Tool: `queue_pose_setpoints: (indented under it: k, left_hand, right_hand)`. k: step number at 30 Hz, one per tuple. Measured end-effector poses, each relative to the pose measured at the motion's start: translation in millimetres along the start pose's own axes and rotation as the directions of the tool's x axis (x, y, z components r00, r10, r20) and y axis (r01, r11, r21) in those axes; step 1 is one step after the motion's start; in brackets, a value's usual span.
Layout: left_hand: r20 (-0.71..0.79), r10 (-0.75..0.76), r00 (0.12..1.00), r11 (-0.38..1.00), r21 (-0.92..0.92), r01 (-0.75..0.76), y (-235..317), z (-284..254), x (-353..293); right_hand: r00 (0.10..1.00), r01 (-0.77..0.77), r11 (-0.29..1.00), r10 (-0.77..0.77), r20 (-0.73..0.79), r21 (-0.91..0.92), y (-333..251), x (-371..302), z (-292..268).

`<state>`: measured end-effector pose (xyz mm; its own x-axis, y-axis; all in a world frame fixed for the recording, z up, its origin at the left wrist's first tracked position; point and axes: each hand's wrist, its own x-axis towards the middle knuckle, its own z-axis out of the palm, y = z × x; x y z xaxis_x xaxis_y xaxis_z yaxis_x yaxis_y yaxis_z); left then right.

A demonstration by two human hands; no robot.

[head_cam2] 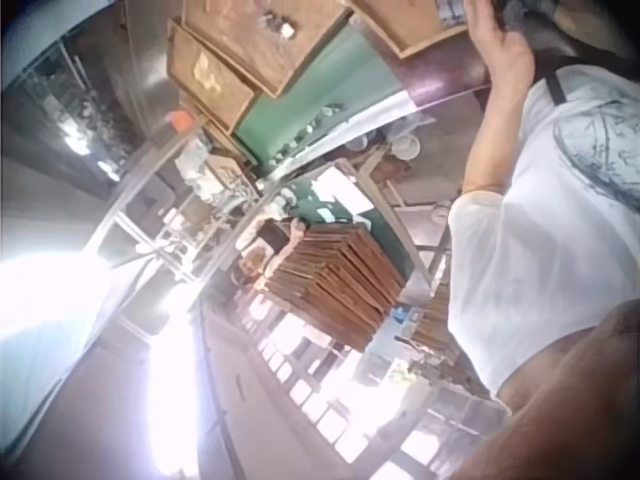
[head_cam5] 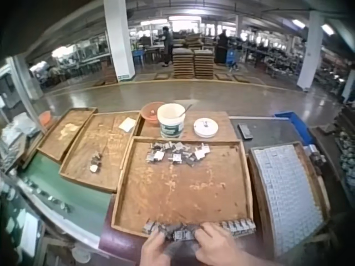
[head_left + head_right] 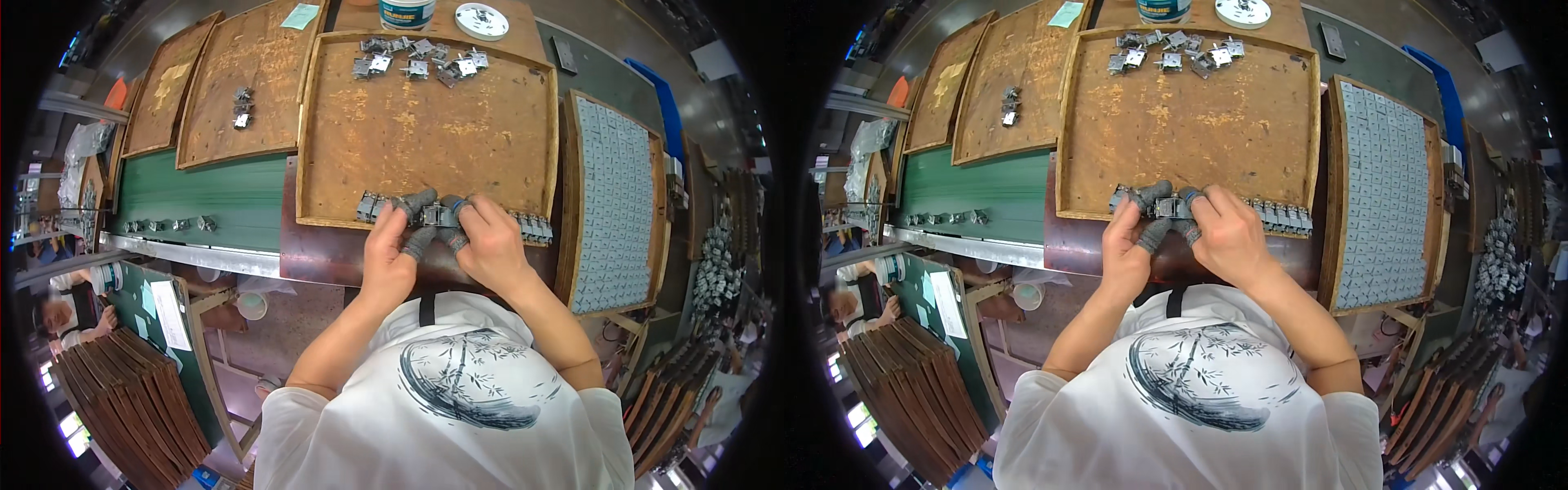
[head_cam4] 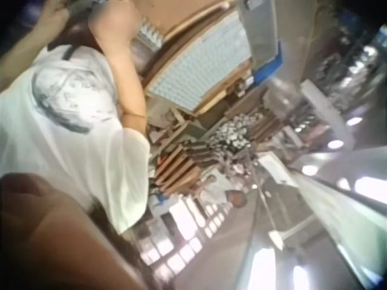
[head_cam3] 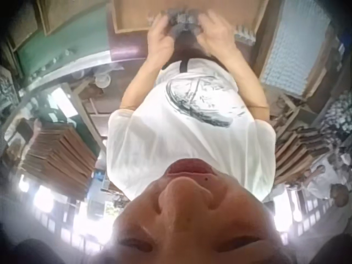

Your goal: Picking up small electronic components from a wooden tray and placing them into a plastic grid tray for sorting.

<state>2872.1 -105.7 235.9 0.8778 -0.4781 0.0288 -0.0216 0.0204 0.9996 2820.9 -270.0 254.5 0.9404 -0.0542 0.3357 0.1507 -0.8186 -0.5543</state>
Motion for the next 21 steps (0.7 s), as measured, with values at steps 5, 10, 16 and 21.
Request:
queue_pose_setpoints:
  k: [5, 10, 16, 21]
  left_hand:
    - [0.091, -0.160, 0.983, 0.959, -0.224, 0.176, -2, 1, 7]
    - [0.046, -0.112, 0.993, 0.972, -0.204, 0.119, 0, 16, 5]
    - [0.081, 0.311, 0.947, 0.690, 0.666, -0.284, -17, 16, 8]
    - [0.248, 0.354, 0.902, 0.846, 0.327, -0.421, -1, 16, 13]
  right_hand:
    - [0.992, -0.082, 0.991, 0.071, 0.105, 0.106, 9, 1, -10]
    - [0.996, 0.012, 0.998, -0.018, -0.089, -0.064, 11, -9, 5]
    - [0.990, -0.134, 0.991, 0.133, 0.051, 0.010, 1, -16, -4]
    - [0.895, -0.390, 0.813, 0.225, 0.386, 0.431, 24, -13, -15]
